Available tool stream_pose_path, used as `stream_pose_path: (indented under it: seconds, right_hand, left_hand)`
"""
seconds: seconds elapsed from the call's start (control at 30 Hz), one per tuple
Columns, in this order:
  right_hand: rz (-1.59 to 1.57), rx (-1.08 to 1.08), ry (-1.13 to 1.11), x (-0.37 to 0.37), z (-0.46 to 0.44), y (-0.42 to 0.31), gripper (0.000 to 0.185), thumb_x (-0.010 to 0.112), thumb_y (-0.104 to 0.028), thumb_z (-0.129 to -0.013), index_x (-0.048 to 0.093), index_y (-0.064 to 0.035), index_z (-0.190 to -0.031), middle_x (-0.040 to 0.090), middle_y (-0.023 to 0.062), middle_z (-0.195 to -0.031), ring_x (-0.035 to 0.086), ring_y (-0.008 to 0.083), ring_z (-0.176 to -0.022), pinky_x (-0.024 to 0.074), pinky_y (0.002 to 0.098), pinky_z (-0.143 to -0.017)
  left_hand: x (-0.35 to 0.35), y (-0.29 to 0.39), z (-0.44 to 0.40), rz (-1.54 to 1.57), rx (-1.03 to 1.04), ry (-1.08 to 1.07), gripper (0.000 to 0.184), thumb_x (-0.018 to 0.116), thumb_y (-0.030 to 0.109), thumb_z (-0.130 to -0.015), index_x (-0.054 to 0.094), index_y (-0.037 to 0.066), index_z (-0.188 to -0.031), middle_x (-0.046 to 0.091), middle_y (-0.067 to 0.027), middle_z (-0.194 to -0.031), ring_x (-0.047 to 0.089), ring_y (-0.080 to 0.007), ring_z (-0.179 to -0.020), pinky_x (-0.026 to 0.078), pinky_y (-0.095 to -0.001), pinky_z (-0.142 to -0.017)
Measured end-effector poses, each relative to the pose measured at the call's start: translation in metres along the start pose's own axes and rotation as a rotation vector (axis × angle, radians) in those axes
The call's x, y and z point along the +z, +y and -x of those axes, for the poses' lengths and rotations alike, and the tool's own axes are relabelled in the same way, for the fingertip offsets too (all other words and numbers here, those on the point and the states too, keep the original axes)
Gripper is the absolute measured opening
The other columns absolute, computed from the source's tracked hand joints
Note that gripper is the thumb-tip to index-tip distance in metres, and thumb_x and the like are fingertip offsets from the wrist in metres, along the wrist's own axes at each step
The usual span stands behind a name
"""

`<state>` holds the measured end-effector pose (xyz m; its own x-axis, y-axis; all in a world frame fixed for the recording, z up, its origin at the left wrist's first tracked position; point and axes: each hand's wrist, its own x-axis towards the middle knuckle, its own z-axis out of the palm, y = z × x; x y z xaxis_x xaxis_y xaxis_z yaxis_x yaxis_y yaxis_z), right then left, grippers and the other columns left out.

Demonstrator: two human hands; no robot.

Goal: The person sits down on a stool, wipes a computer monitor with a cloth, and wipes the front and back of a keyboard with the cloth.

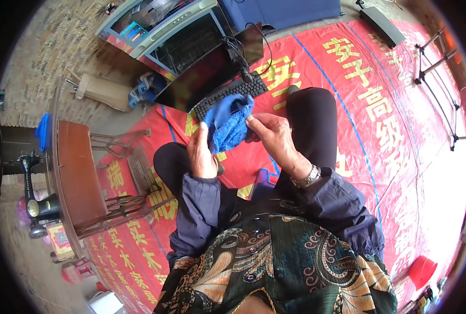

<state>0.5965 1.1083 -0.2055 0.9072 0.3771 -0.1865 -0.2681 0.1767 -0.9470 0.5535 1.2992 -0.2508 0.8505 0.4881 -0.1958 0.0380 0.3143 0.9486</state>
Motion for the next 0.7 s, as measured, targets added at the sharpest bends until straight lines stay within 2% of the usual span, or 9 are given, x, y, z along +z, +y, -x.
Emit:
stream_pose_path:
  seconds: [0.07,0.13,0.2,0.23,0.3,0.4,0.5,0.63,0.7]
  right_hand:
    - [0.274,-0.258,0.051,0.008,0.010,-0.018,0.024,0.060,-0.018,-0.094,0.066,0.0058,-0.094,0.068,0.0090,-0.076,0.065,0.0148,-0.069,0.0519,0.0282,-0.066]
    - [0.472,-0.436,0.048,0.010,0.015,-0.016,0.021,0.066,-0.011,-0.090,0.064,0.0076,-0.100,0.069,0.0134,-0.079,0.066,0.0153,-0.071,0.0525,0.0285,-0.066]
    - [0.413,-0.334,0.083,0.012,0.014,0.002,0.022,0.064,-0.014,-0.092,0.064,0.0067,-0.101,0.069,0.0138,-0.078,0.067,0.0153,-0.072,0.0524,0.0283,-0.066]
    - [0.414,-0.334,0.083,0.005,0.009,0.019,0.022,0.064,-0.014,-0.092,0.064,0.0067,-0.101,0.069,0.0138,-0.078,0.067,0.0153,-0.072,0.0524,0.0283,-0.066]
    - [0.297,0.062,-0.008,-0.008,0.000,0.042,0.026,0.062,-0.019,-0.093,0.064,0.0061,-0.101,0.068,0.0138,-0.078,0.068,0.0160,-0.073,0.0525,0.0289,-0.067]
    - [0.494,-0.028,-0.016,-0.014,0.005,0.046,0.032,0.060,-0.025,-0.094,0.065,0.0063,-0.100,0.069,0.0134,-0.079,0.068,0.0151,-0.074,0.0528,0.0299,-0.067]
    - [0.401,-0.077,0.042,-0.010,0.000,0.028,0.037,0.062,-0.027,-0.093,0.061,0.0049,-0.113,0.070,0.0150,-0.085,0.068,0.0173,-0.080,0.0522,0.0303,-0.073]
    - [0.344,-0.060,-0.070,0.009,0.002,0.018,0.061,0.070,-0.032,-0.088,0.049,0.0069,-0.130,0.069,0.0198,-0.098,0.066,0.0202,-0.090,0.0516,0.0326,-0.079]
    - [0.193,-0.035,-0.029,0.018,0.006,0.033,0.069,0.073,-0.035,-0.085,0.045,0.0070,-0.133,0.068,0.0171,-0.099,0.065,0.0202,-0.088,0.0526,0.0334,-0.076]
  left_hand:
    - [0.012,0.009,-0.003,0.145,0.001,0.016,0.031,0.061,0.030,-0.095,0.068,0.000,-0.097,0.063,0.0016,-0.092,0.054,-0.0064,-0.084,0.045,-0.0237,-0.076]
    - [0.019,0.018,-0.009,0.200,-0.039,0.043,0.031,0.062,0.030,-0.095,0.068,0.000,-0.096,0.061,0.0030,-0.090,0.052,-0.0056,-0.081,0.043,-0.0238,-0.073]
    - [0.022,0.023,-0.010,0.250,-0.075,0.067,0.030,0.062,0.030,-0.095,0.067,0.001,-0.094,0.059,0.0044,-0.088,0.049,-0.0048,-0.077,0.042,-0.0238,-0.070]
    - [0.022,0.025,-0.010,0.122,0.007,0.091,0.029,0.062,0.029,-0.095,0.066,0.001,-0.090,0.056,0.0059,-0.084,0.045,-0.0043,-0.074,0.039,-0.0238,-0.066]
    - [0.022,0.028,-0.005,-0.124,0.161,0.079,0.028,0.062,0.025,-0.095,0.062,0.000,-0.081,0.048,0.0091,-0.072,0.036,-0.0031,-0.066,0.032,-0.0235,-0.057]
    - [0.014,0.030,-0.003,-0.298,0.282,-0.016,0.027,0.064,0.024,-0.094,0.062,0.000,-0.082,0.048,0.0080,-0.069,0.036,-0.0031,-0.065,0.032,-0.0234,-0.055]
    - [0.008,0.011,-0.014,-0.282,0.253,0.011,0.026,0.064,0.024,-0.094,0.063,0.000,-0.083,0.051,0.0068,-0.070,0.040,-0.0030,-0.065,0.036,-0.0228,-0.057]
    - [0.042,0.022,0.007,-0.202,0.102,-0.253,0.028,0.064,0.030,-0.094,0.063,0.003,-0.090,0.057,0.0036,-0.078,0.048,-0.0043,-0.072,0.043,-0.0248,-0.063]
    - [0.043,0.029,0.001,-0.299,-0.001,-0.332,0.044,0.054,0.044,-0.097,0.063,0.001,-0.092,0.058,0.0012,-0.080,0.051,-0.0072,-0.072,0.044,-0.0257,-0.066]
